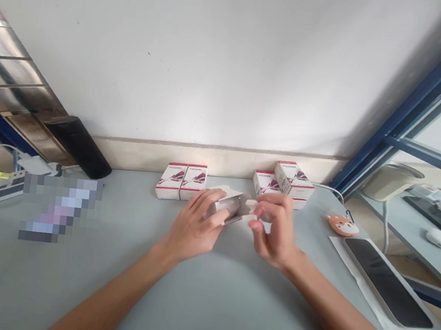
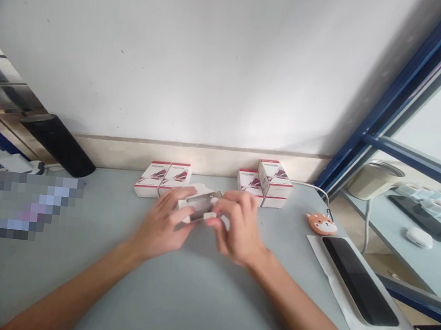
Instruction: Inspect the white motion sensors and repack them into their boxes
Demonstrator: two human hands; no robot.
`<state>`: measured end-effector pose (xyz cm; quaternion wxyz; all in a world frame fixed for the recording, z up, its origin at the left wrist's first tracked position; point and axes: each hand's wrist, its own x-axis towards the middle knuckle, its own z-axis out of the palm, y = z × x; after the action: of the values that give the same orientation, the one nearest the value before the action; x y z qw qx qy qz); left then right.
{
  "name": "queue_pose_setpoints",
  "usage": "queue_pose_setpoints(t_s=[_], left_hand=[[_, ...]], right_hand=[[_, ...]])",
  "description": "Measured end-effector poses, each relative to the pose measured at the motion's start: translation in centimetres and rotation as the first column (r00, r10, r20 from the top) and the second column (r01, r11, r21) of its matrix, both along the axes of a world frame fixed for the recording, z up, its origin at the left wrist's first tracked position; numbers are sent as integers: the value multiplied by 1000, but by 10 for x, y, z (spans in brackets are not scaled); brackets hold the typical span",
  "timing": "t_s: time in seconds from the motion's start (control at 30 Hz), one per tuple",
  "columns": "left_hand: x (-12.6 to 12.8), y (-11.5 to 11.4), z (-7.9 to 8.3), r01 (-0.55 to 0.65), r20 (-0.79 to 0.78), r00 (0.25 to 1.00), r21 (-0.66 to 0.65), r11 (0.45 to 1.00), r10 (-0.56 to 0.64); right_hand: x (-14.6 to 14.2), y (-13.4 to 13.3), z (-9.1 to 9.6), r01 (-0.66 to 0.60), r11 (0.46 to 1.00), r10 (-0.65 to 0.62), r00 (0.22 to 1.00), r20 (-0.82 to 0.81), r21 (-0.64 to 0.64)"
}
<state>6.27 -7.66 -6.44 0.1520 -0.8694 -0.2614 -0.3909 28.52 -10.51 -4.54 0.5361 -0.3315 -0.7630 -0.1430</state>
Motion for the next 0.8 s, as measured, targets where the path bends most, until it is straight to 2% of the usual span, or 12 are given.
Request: queue_pose_setpoints(t_s=[0.07,0.13,0.2,0.3,0.43,0.63,0.8], left_hand=[[-1,0,2,-12,19,1000,-40,999,13],[-2,1,3,-19,30,999,-68,997,21],[-3,1,3,-20,34,999,-80,997,23],[-4,2,1,-26,36,999,-97,995,29],[-5,3,-2,-39,39,998,-132,991,45],[-5,4,-1,-32,55,998,-126,991,39],[-4,4,-1,-45,47,998,-131,990,52]], right_hand=[[9,11,-2,179,984,-177,982,-68,18],[21,25,-9,364,927,-368,929,-34,-85],[33,41,-19,478,850,-472,878,82,-222],[45,57,-38,597,753,-553,802,227,-275],[51,62,-50,661,711,-591,747,304,-241],[57,62,-48,709,664,-632,702,328,-236],[60,62,-46,681,696,-623,731,277,-230]])
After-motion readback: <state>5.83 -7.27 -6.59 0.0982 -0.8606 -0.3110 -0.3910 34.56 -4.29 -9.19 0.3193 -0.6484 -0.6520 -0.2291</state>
